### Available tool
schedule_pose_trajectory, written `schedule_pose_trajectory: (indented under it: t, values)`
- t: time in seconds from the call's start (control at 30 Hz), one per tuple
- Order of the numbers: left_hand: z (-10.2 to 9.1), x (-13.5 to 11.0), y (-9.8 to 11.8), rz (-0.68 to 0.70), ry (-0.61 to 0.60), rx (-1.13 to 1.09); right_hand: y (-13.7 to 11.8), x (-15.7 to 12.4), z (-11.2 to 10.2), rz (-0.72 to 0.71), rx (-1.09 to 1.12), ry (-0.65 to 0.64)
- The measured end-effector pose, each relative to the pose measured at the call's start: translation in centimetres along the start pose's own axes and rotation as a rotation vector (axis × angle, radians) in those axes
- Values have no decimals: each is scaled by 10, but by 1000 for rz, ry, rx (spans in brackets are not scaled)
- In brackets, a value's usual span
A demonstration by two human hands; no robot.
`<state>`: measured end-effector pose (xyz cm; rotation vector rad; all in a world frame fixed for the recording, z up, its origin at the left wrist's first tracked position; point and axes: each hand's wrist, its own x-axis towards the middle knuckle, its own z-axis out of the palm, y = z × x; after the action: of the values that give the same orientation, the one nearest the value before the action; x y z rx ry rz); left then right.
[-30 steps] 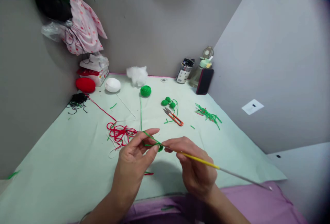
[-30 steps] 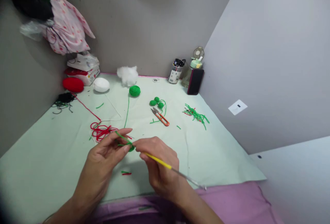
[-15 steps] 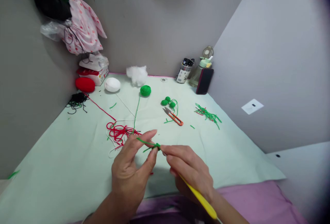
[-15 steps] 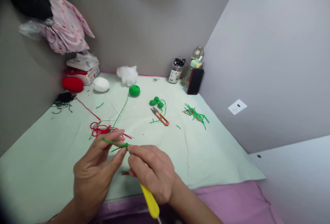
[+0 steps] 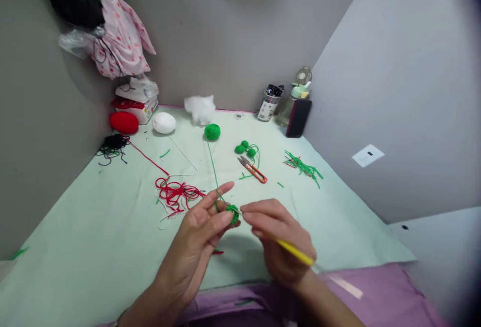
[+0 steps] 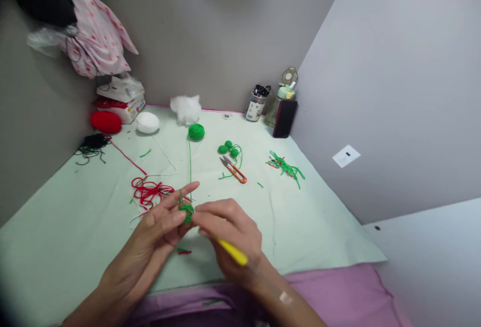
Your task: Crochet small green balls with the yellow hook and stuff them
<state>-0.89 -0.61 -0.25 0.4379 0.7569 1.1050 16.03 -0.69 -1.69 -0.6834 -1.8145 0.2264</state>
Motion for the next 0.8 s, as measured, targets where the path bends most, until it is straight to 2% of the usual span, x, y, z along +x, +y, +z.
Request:
schedule_pose_trajectory:
  t: [0.17,0.27,0.33,0.43,0.57,0.63,0.73,0.8]
  values:
    - [-3,2,1,144,38,135,2,4,-2,387,434,144]
    - [-4,2,-3,175,12,186,4,6,0,518,634,201]
    - [-5,1,-6,180,-28,222,5,7,3,501,641,171]
    - [-7,2,-10,180,-69,251,3,9,8,414,503,101]
    - [-4,5,-11,167,-44,201,-2,4,11,349,351,110]
    - [-1,6,-11,151,-22,138,-2,-1,11,272,195,77]
    - [0,8,-10,44,-39,14,-1,-6,9,100,-36,-23]
    - [-4,10,-8,-39,-85,-50,2,-3,6,106,3,-18]
